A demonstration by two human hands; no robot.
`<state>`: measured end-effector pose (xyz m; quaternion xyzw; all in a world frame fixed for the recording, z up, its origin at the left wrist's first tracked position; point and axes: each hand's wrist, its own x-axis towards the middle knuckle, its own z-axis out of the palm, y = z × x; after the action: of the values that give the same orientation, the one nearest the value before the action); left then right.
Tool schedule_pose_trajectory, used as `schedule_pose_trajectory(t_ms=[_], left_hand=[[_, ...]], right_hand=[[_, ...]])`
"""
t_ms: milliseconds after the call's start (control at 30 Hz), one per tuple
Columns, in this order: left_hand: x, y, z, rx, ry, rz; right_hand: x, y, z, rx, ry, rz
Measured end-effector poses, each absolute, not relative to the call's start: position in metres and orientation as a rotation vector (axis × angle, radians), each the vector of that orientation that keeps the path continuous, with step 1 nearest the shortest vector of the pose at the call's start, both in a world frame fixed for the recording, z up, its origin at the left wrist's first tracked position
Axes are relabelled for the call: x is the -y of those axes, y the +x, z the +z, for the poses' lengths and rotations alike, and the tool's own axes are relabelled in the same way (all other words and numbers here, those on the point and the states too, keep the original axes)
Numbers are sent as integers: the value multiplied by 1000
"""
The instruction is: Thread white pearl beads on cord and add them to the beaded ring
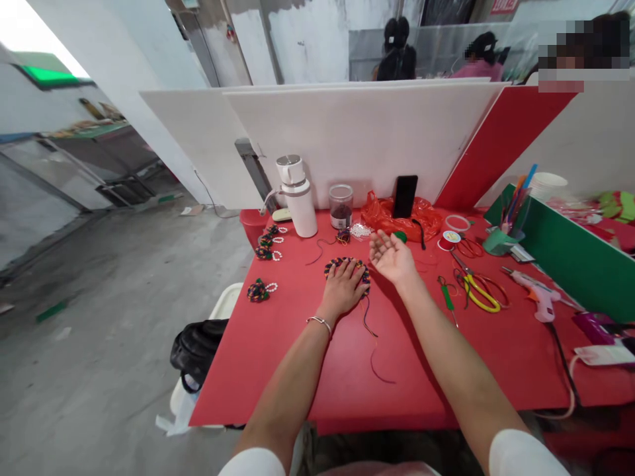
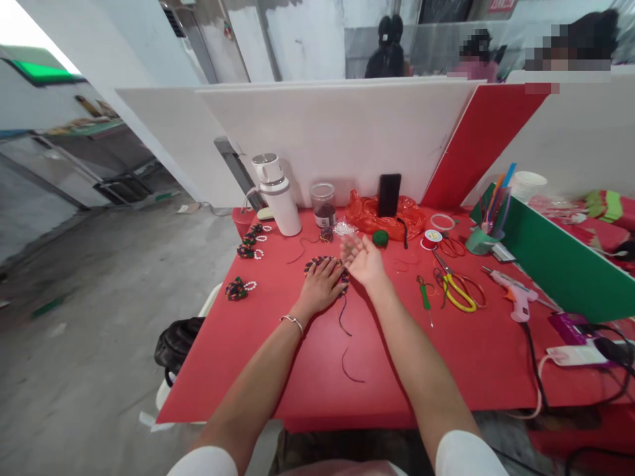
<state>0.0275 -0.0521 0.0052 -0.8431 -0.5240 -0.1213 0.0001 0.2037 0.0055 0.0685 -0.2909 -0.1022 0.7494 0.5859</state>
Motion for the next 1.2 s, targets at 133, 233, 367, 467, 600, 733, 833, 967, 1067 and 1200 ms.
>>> schedule_pose_trajectory(t_ms=[133,233,367,467,600,733,833,967,1067,1200], left_hand=[[52,28,6,1643,-2646,-329],[52,29,5,1650,-2640,-325],[49,34,5,1660,-2619,-338],[48,37,6,1669,-2605,-342],[46,39,7,1671,-2607,-328],[45,38,7,1663,-2618,-317],[44,38,6,1662,-2618,-320],[43,37,5,1657,-2626,-329],[43,36,3,1651,-2633,-335],[42,35,2,1650,-2639,-334]], right_hand=[[0,178,30,265,-690,1856],[-1,175,16,214,-675,1863],[-5,182,13,229,-622,1858],[-6,185,13,233,-589,1841],[-5,185,15,247,-584,1836],[-4,184,17,253,-576,1848],[-3,184,16,249,-556,1847],[-3,184,14,265,-543,1852],[-3,184,13,276,-539,1859],[-3,184,15,265,-548,1859]])
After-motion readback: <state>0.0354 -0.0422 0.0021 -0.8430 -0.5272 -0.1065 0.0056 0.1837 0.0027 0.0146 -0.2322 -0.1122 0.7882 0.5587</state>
